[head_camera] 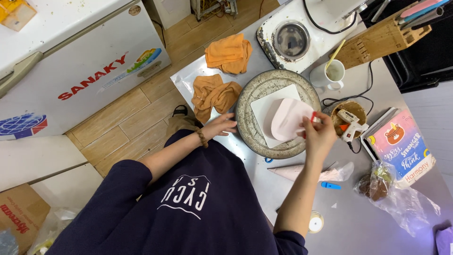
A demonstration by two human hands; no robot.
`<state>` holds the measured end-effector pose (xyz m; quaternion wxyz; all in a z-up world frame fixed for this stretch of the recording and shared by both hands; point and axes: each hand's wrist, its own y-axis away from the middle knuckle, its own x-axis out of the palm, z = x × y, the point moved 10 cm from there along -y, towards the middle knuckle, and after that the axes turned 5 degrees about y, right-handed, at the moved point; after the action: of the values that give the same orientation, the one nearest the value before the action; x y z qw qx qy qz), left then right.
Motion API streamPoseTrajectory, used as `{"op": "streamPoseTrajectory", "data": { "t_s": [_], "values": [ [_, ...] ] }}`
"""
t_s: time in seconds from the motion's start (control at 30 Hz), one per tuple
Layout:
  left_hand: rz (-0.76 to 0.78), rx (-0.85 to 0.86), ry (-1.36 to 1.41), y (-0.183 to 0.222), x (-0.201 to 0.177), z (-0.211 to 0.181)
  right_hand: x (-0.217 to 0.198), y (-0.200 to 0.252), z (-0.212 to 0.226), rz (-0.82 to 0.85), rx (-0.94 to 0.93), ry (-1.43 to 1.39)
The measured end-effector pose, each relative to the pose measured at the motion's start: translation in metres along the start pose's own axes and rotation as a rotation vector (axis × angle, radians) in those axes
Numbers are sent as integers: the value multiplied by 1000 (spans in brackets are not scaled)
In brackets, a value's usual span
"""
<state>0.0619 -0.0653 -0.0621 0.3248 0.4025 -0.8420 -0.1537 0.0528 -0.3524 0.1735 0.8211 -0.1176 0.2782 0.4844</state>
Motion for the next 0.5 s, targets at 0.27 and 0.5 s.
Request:
{"op": "streamPoseTrajectory", "data": {
  "t_s": [0.27, 0.5],
  "values": [
    [-73, -24, 143, 11, 9, -21, -81, 27, -44, -148, -9, -140],
    [198, -249, 185, -7, 35, 77, -102, 45, -53, -205, -50, -279]
  ]
}}
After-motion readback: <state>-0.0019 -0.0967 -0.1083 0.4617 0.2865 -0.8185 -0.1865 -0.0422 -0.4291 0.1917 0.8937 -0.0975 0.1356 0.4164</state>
